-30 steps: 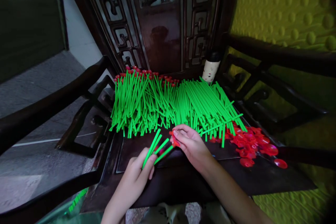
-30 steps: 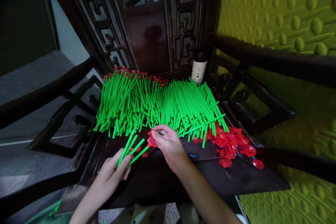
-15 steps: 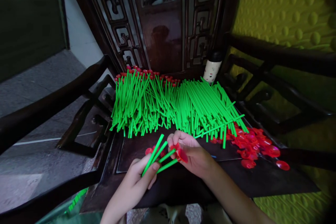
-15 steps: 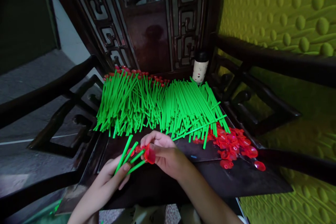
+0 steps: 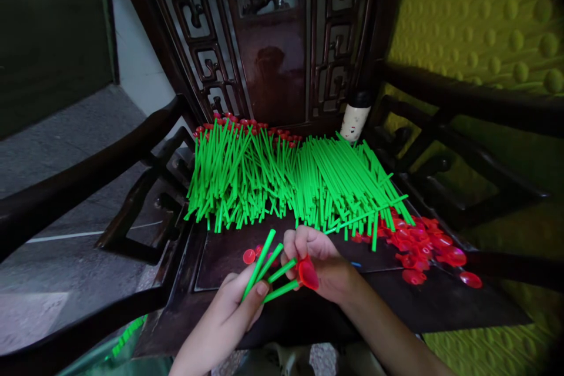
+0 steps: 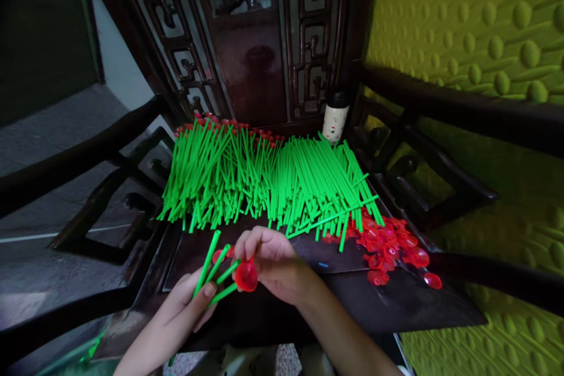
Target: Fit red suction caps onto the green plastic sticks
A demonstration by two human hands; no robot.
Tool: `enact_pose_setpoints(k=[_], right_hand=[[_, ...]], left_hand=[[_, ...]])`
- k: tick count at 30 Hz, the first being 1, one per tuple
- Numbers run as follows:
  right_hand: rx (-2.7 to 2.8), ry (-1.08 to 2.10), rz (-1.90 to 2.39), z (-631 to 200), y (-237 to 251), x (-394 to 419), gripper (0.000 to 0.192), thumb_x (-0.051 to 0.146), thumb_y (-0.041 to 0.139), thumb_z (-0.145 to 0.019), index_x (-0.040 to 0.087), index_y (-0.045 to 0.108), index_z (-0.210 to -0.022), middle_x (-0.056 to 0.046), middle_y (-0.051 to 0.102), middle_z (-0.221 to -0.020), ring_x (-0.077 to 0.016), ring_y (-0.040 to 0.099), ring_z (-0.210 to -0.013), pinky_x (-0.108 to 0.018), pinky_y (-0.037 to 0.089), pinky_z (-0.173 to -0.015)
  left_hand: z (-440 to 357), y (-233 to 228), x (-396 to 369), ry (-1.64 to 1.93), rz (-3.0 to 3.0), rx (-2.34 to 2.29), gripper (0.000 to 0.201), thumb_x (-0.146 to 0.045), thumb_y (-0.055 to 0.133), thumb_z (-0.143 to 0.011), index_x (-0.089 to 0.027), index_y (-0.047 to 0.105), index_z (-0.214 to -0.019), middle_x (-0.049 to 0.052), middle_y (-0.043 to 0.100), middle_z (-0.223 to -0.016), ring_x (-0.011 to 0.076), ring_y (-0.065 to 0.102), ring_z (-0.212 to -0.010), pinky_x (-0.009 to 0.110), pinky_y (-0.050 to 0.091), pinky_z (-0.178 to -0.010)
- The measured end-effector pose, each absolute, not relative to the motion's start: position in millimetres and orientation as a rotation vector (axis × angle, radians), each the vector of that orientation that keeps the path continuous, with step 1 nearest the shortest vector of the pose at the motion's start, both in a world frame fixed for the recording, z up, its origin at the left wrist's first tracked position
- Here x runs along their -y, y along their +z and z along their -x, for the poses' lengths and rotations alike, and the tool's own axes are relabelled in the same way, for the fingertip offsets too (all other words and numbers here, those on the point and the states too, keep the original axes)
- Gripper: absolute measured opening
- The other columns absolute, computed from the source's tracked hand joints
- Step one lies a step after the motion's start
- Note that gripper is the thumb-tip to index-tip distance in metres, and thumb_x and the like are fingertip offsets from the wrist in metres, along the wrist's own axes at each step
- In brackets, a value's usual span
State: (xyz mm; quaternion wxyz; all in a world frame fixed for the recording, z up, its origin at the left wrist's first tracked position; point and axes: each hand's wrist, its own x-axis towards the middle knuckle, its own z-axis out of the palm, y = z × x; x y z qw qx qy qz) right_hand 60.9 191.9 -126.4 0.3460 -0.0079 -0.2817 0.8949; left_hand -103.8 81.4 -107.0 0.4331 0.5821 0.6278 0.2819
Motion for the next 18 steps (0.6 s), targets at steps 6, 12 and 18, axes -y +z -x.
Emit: enact_pose_setpoints(k=[6, 12, 18], right_hand=[[0.682, 2.314, 0.037, -60.3, -128.3, -190.5, 0.019, 0.021, 0.078, -0.07, 0.017, 0.061, -0.077, 0.0, 0.056, -0.08, -0.0107, 0.06, -0.067, -0.019, 0.051, -0.057], [0.744, 2.301, 0.106, -61.5, -122.1, -190.2, 0.02, 0.025, 0.079, -0.069, 0.016, 0.062, -0.074, -0.003, 0.058, -0.079, -0.0133, 0.058, -0.075, -0.019, 0.05, -0.059], [0.762, 2.456, 0.06, -55.2, -126.3, -188.7, 0.035, 0.043, 0.073, -0.071, 0.01, 0.067, -0.082, -0.007, 0.062, -0.08, -0.0154, 0.061, -0.065, -0.021, 0.049, -0.043]], left_hand=[[107.1, -104.8, -80.7, 0.656, -1.566, -1.643, 0.034, -0.042, 0.038, -0.097, -0.019, 0.059, -0.11, -0.003, 0.05, -0.056, 0.0155, 0.044, -0.059, 0.025, 0.034, -0.06], [111.5, -108.1, -78.0, 0.627, -1.578, -1.717, 0.037, -0.043, 0.041, -0.095, -0.02, 0.058, -0.118, -0.004, 0.051, -0.054, 0.015, 0.045, -0.056, 0.025, 0.036, -0.062], [108.2, -105.2, -81.4, 0.652, -1.565, -1.677, 0.032, -0.04, 0.044, -0.095, -0.02, 0.063, -0.11, -0.004, 0.048, -0.051, 0.0144, 0.043, -0.054, 0.023, 0.036, -0.058]])
